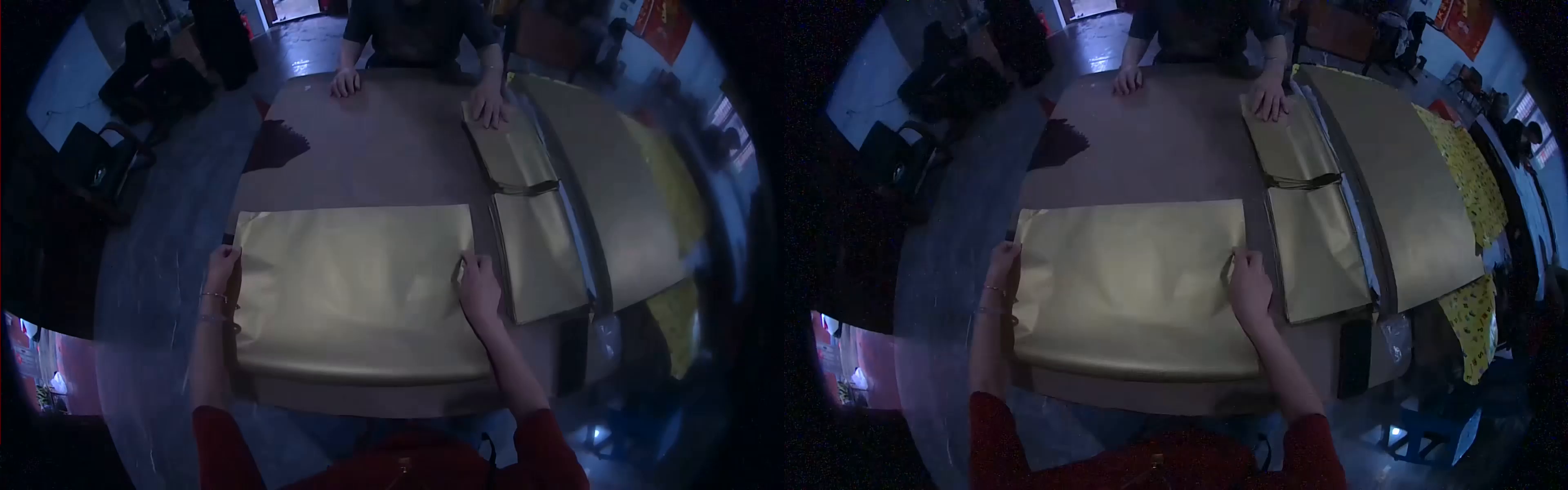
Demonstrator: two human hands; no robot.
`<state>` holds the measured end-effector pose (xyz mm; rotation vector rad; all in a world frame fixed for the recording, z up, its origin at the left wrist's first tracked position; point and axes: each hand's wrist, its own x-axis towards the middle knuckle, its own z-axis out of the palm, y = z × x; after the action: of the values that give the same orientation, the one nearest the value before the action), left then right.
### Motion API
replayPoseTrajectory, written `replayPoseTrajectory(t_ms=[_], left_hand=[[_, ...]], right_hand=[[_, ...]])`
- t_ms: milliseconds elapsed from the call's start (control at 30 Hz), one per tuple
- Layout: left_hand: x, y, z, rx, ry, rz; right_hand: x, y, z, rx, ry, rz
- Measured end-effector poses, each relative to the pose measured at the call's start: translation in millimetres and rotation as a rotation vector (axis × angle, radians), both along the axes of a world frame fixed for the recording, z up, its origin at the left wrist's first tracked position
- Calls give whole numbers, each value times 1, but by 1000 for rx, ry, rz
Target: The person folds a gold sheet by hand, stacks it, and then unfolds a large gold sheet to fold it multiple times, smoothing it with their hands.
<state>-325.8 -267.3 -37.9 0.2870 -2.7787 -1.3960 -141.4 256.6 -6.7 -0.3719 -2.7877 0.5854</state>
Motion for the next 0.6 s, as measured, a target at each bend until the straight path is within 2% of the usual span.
replayPoseTrajectory(t_ms=[167,267,333,467,533,567,600], left_hand=[[-10,-10,-15,-52,56,-28],[-6,-7,-5,-104,-18,-30],[-3,-4,3,-6,-63,-53],[-14,-10,-1,-148,-7,-56],[-17,-22,-4,-93,-63,-100],[-21,-30,-13,-115,10,-127],[-18,-21,-4,-126,-10,-142]], right_hand=[[-1,-3,5,23,-55,-42],[0,-5,8,10,-92,-62],[0,-4,6,23,-9,-50],[3,-3,8,109,-48,-55],[19,-3,20,431,153,-21],[34,-1,38,416,121,-34],[50,4,67,201,21,-175]])
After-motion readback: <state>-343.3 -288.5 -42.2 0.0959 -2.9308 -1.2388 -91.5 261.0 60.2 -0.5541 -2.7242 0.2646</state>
